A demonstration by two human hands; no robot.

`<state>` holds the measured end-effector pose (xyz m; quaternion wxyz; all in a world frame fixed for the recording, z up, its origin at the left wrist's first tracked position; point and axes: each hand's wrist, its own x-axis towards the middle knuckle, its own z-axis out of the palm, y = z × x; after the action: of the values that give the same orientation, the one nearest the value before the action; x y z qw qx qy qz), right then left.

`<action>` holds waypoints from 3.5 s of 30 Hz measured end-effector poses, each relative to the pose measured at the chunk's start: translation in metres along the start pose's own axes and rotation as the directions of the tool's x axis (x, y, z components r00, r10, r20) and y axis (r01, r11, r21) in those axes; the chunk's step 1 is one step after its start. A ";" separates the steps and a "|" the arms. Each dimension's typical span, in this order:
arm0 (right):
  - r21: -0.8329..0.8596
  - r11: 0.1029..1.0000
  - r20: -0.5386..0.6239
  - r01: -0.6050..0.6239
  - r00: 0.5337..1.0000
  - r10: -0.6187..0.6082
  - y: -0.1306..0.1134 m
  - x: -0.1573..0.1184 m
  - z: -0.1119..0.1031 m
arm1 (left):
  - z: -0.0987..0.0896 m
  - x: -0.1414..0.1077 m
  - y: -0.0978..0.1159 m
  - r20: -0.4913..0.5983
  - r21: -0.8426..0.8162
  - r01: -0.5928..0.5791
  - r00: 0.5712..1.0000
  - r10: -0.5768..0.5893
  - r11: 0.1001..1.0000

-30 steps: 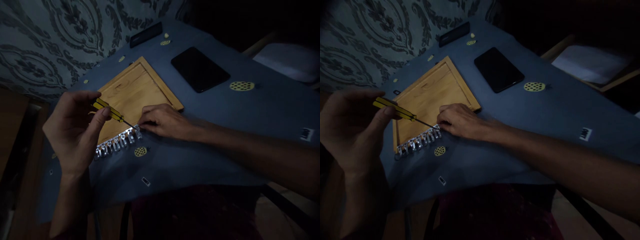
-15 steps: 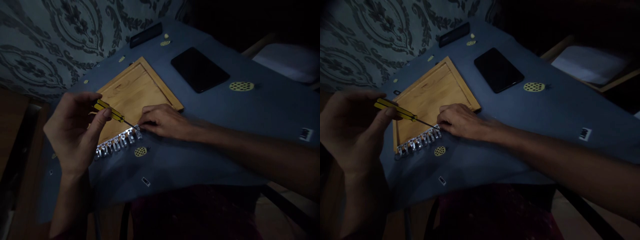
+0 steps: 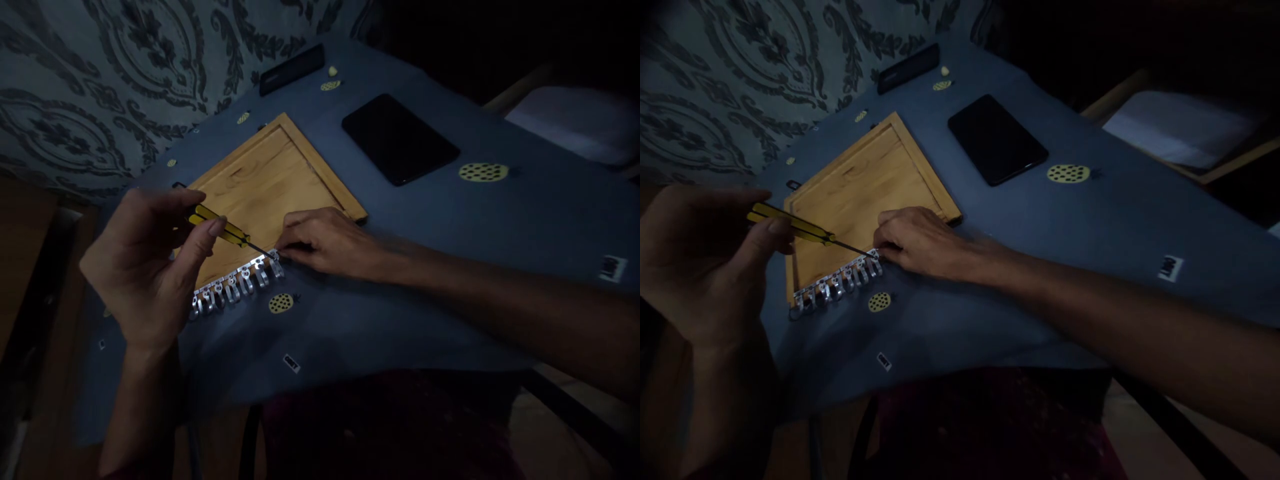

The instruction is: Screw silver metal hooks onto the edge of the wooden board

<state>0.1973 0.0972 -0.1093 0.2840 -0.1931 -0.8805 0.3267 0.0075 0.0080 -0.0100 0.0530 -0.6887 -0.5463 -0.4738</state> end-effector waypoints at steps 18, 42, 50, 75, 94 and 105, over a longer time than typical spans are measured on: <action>-0.006 1.000 0.012 -0.005 1.000 0.005 0.000 0.001 0.000 | -0.010 0.001 0.002 0.150 -0.027 0.032 0.988 -0.027 0.999; -0.003 1.000 0.026 -0.008 1.000 0.009 0.000 0.001 -0.001 | -0.008 0.002 0.005 0.095 -0.054 0.104 0.991 -0.099 0.993; -0.014 1.000 0.020 -0.001 1.000 0.002 0.000 0.000 -0.001 | -0.009 0.002 0.008 0.112 -0.066 0.130 0.986 -0.122 0.989; -0.019 1.000 0.018 -0.005 1.000 0.006 0.000 0.001 -0.001 | -0.009 0.002 0.009 0.116 -0.037 0.119 0.987 -0.114 0.992; -0.016 1.000 0.017 -0.001 1.000 0.001 0.000 0.001 -0.001 | -0.006 0.003 0.006 0.155 -0.201 0.058 0.988 -0.026 0.978; -0.027 1.000 0.023 -0.008 1.000 0.009 -0.001 0.001 -0.001 | 0.002 0.003 -0.002 0.004 -0.135 -0.023 1.000 0.024 0.991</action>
<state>0.1973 0.0972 -0.1078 0.2698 -0.1968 -0.8872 0.3184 0.0073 0.0120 -0.0099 0.0103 -0.6984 -0.5050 -0.5071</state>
